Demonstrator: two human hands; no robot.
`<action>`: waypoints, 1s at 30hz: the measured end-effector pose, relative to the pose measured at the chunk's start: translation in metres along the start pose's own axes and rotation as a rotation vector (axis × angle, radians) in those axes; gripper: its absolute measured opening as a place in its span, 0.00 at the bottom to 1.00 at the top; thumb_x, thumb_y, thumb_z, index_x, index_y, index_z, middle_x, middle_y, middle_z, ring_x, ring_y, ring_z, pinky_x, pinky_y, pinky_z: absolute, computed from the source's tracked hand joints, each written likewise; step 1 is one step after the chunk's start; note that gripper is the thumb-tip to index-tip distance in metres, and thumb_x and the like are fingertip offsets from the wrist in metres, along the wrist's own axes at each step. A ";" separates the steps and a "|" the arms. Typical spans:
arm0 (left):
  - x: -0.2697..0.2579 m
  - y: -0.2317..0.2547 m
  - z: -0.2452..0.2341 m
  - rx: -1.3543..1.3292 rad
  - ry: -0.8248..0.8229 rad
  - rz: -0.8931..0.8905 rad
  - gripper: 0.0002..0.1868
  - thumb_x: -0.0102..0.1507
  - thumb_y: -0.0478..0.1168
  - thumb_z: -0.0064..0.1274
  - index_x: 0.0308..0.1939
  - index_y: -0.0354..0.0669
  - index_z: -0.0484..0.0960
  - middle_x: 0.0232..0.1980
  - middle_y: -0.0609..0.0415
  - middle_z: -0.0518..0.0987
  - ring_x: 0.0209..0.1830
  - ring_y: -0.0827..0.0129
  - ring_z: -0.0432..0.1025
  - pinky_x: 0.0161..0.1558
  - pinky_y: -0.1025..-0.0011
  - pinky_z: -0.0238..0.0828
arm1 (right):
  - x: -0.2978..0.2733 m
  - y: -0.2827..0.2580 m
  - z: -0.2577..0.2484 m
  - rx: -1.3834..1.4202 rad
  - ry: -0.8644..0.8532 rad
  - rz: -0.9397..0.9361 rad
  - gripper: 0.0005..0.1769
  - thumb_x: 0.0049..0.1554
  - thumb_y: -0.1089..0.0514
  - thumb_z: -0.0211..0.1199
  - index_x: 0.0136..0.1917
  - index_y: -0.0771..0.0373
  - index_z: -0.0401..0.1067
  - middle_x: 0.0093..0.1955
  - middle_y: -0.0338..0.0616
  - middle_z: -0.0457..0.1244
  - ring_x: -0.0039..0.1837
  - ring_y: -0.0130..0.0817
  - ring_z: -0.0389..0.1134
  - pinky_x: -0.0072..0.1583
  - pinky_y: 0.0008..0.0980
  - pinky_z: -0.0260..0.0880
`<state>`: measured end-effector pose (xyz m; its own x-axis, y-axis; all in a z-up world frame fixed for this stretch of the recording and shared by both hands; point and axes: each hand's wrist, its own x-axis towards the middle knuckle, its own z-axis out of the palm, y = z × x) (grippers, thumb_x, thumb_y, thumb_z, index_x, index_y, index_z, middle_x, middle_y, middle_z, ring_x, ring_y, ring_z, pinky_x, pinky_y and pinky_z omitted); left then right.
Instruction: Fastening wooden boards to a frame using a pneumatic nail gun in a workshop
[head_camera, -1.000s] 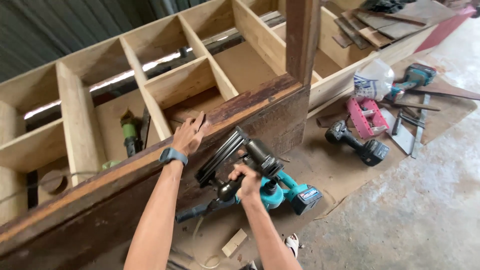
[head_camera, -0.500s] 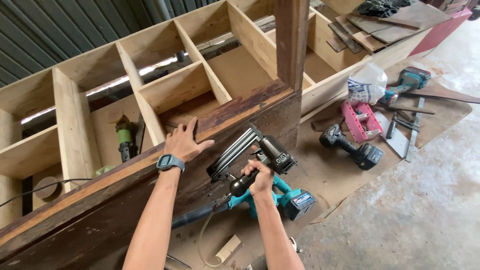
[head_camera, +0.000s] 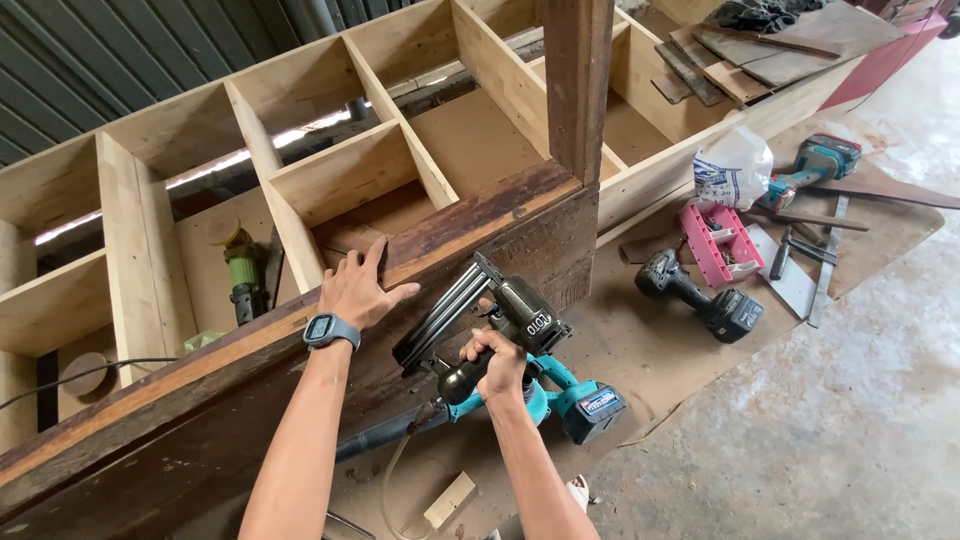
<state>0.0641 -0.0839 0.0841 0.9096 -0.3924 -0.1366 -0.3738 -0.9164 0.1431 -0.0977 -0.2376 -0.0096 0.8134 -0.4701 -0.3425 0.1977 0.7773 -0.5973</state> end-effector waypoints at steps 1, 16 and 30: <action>0.000 -0.001 0.002 -0.016 0.007 0.006 0.58 0.52 0.84 0.43 0.80 0.65 0.54 0.67 0.47 0.69 0.70 0.54 0.67 0.65 0.56 0.59 | 0.017 0.022 -0.019 0.003 0.008 0.001 0.17 0.48 0.65 0.64 0.23 0.66 0.62 0.19 0.57 0.54 0.28 0.46 0.62 0.41 0.39 0.68; 0.000 -0.002 0.002 0.040 0.008 0.053 0.58 0.54 0.85 0.40 0.80 0.63 0.52 0.65 0.44 0.70 0.70 0.50 0.67 0.65 0.52 0.60 | -0.037 -0.026 0.050 -0.113 0.104 -0.104 0.18 0.46 0.68 0.64 0.20 0.66 0.62 0.18 0.55 0.54 0.27 0.45 0.63 0.39 0.38 0.66; 0.005 -0.015 0.018 0.039 0.069 0.116 0.48 0.67 0.78 0.15 0.81 0.54 0.53 0.61 0.36 0.71 0.66 0.42 0.69 0.63 0.49 0.60 | -0.031 -0.005 0.052 -0.072 0.159 -0.098 0.18 0.47 0.69 0.62 0.20 0.67 0.61 0.18 0.57 0.55 0.28 0.47 0.64 0.41 0.38 0.67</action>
<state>0.0713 -0.0737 0.0636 0.8697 -0.4907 -0.0537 -0.4827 -0.8681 0.1156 -0.0953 -0.2052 0.0421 0.6943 -0.6067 -0.3872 0.2274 0.6954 -0.6817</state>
